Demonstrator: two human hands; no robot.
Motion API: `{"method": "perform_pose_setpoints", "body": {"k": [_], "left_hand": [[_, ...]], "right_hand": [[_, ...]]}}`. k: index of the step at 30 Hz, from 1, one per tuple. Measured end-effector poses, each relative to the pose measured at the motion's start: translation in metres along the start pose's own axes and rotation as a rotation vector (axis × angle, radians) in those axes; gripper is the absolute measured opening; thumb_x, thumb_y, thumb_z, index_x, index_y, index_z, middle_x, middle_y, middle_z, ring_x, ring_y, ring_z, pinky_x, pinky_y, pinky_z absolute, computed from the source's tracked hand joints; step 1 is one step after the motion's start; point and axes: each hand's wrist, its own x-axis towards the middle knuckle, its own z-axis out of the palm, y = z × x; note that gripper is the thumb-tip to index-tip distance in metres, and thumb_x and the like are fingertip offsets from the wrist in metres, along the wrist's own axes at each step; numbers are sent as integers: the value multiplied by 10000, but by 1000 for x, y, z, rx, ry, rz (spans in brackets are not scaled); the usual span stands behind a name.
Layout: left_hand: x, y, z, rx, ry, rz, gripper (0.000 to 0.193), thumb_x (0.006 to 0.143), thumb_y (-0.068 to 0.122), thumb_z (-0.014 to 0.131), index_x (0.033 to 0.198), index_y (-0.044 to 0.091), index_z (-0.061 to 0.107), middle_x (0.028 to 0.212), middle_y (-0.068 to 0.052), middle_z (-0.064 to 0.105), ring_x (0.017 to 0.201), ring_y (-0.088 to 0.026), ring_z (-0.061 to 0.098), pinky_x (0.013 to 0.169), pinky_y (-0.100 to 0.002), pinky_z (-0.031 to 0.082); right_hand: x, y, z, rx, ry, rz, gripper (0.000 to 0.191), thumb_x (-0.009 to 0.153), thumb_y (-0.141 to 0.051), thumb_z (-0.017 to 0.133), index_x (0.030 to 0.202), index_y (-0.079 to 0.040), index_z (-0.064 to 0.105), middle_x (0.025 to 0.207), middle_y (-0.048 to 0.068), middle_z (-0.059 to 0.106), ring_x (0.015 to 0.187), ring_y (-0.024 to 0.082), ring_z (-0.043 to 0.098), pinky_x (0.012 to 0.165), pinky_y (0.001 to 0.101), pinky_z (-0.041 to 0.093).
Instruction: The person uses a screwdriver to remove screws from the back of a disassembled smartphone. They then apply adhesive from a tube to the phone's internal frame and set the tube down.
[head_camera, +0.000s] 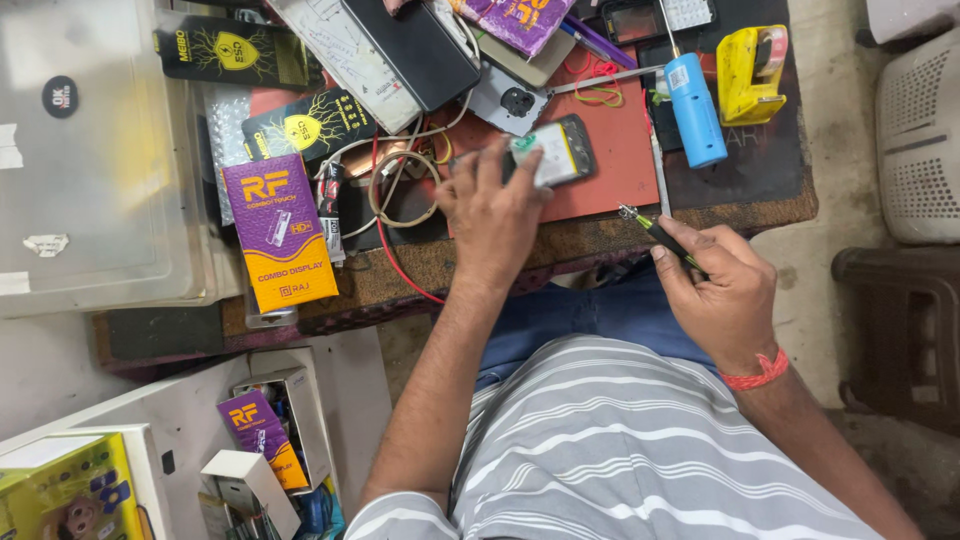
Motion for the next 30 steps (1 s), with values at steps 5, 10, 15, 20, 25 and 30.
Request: {"method": "perform_pose_setpoints", "body": {"k": [5, 10, 15, 20, 25, 30], "left_hand": [[-3, 4, 2, -225, 59, -91, 419, 882, 214, 830, 1277, 149, 706, 1266, -74, 629, 1147, -276, 581, 954, -433, 479], [-22, 55, 35, -1310, -343, -547, 388, 947, 229, 752, 1245, -8, 678, 894, -31, 745, 759, -71, 670, 677, -237, 570], [-16, 72, 68, -1546, -459, -639, 287, 1008, 203, 722, 1081, -75, 724, 811, -60, 721, 650, -102, 618, 547, -262, 500], [11, 71, 79, -1251, -483, -516, 257, 1023, 206, 623, 1036, -25, 733, 803, -60, 749, 655, -105, 687, 542, -281, 560], [33, 83, 85, -563, -338, -139, 272, 1015, 229, 581, 931, -10, 679, 802, -219, 725, 780, -422, 695, 671, -536, 526], [43, 99, 93, -433, -403, -81, 229, 985, 209, 537, 929, -8, 590, 854, -238, 700, 846, -456, 693, 745, -568, 536]], "right_hand": [[0, 8, -5, -10, -11, 42, 307, 952, -65, 817, 1254, -71, 767, 820, 61, 646, 593, 114, 522, 561, 295, 419], [3, 18, -6, -6, -14, 53, 309, 952, -66, 813, 1258, -69, 766, 849, 66, 664, 622, 120, 560, 579, 295, 443], [8, 27, 6, 30, -5, 0, 306, 966, -84, 802, 1267, -58, 748, 915, 86, 696, 729, 155, 656, 639, 303, 505], [26, 43, 5, 37, -42, -17, 305, 984, -110, 789, 1274, -35, 738, 916, 125, 677, 770, 241, 665, 699, 354, 521], [43, 62, 0, -25, -93, -8, 264, 996, -129, 766, 1242, -35, 745, 875, 146, 669, 739, 298, 655, 665, 391, 511], [48, 80, -8, 29, -31, -90, 211, 1049, -109, 706, 1244, -29, 716, 995, 161, 712, 851, 320, 699, 733, 382, 548]]}}
